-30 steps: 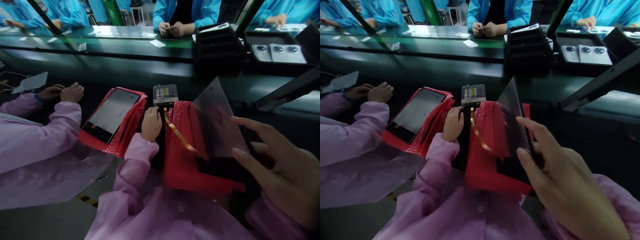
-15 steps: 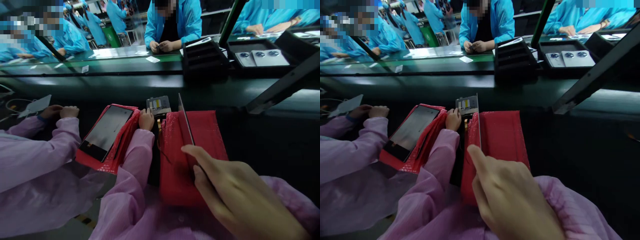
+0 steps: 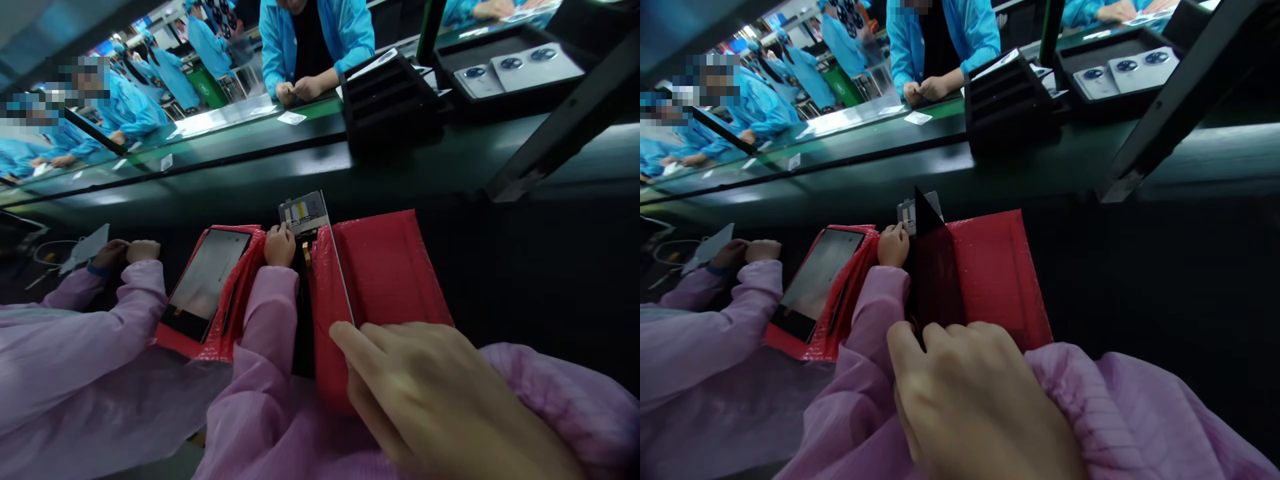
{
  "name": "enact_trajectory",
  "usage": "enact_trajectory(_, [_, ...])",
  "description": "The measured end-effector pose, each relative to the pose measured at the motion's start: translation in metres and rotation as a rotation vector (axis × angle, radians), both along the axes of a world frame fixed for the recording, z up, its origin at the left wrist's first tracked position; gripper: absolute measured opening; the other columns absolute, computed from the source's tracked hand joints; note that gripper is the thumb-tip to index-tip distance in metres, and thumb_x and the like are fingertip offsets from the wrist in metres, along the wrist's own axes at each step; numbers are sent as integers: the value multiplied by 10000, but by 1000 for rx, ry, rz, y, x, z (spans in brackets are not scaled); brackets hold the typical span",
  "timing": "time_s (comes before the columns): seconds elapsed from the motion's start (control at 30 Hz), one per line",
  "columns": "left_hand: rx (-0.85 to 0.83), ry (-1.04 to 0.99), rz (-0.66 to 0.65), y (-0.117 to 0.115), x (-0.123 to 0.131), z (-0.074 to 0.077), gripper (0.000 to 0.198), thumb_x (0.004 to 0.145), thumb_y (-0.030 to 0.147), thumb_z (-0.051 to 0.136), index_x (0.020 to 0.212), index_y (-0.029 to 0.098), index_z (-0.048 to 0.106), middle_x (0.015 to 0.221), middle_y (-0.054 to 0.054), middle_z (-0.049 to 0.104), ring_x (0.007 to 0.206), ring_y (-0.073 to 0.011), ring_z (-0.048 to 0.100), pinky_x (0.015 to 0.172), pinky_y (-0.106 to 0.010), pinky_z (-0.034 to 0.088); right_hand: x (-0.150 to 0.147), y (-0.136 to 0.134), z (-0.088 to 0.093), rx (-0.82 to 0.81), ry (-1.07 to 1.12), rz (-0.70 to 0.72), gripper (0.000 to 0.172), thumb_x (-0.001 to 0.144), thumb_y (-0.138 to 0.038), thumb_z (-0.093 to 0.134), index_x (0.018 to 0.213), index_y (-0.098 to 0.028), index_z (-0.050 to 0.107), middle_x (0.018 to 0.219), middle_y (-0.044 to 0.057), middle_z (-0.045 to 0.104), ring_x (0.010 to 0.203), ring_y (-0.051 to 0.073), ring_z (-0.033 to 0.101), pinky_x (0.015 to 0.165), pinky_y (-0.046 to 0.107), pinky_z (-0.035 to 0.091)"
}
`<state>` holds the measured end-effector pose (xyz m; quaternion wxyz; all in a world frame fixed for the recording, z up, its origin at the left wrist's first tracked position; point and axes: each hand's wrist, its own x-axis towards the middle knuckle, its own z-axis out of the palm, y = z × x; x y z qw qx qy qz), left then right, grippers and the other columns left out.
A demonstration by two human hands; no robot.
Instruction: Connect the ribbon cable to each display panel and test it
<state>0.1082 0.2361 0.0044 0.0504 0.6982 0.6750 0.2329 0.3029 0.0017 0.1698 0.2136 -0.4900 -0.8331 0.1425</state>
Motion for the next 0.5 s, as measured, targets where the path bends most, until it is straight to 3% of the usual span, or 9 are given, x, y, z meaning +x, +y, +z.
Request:
enact_trajectory(0.1, [82, -137, -67, -16, -8, 24, 383, 919, 243, 372, 1196, 112, 602, 1298, -168, 568, 1176, -219, 572, 976, -326, 494, 1, 1, 0, 17, 18, 0, 117, 779, -107, 537, 828, -207, 572, 622, -27, 583, 463, 171, 523, 438, 307, 251])
enact_trajectory(0.2, [188, -340, -147, -57, -3, 58, 420, 968, 324, 270, 1226, 146, 550, 1368, -137, 512, 1189, -174, 575, 960, -291, 513, 0, 1, -1, 51, 25, -11, 145, 781, -89, 529, 864, -194, 587, 652, -17, 592, 486, 174, 535, 434, 306, 285])
enact_trajectory(0.23, [215, -588, -221, -76, 2, 69, 400, 965, 346, 304, 1231, 166, 543, 1365, -128, 522, 1192, -191, 580, 986, -328, 506, -1, 0, -1, 62, 26, -12, 172, 781, -90, 530, 910, -183, 596, 667, -12, 599, 493, 176, 542, 434, 306, 301])
enact_trajectory(0.27, [184, -798, -291, -95, 9, 78, 384, 961, 362, 332, 1245, 207, 538, 1376, -104, 528, 1226, -208, 562, 1021, -369, 487, -1, 0, -2, 69, 28, -9, 203, 785, -95, 526, 959, -171, 598, 676, -7, 603, 499, 179, 547, 436, 307, 319])
enact_trajectory(0.33, [20, -1009, -408, -131, 27, 92, 404, 950, 416, 358, 1292, 278, 522, 1453, -53, 475, 1334, -237, 465, 1084, -428, 438, -1, 0, -1, 63, 43, -5, 264, 812, -108, 498, 1058, -148, 583, 687, 2, 610, 511, 183, 560, 452, 309, 366])
enact_trajectory(0.43, [-195, -1107, -494, -170, 51, 99, 485, 964, 502, 272, 1419, 377, 383, 1552, 51, 323, 1442, -212, 284, 1179, -442, 327, 7, 4, 4, -14, 135, -7, 302, 885, -163, 438, 1172, -178, 531, 759, 5, 646, 566, 163, 599, 523, 293, 451])
enact_trajectory(0.5, [-226, -1125, -492, -184, 63, 97, 490, 981, 488, 216, 1453, 401, 314, 1552, 79, 310, 1443, -194, 274, 1189, -427, 330, 20, 10, 9, -71, 222, -16, 299, 930, -214, 404, 1214, -229, 495, 882, 3, 670, 676, 144, 637, 605, 266, 496])
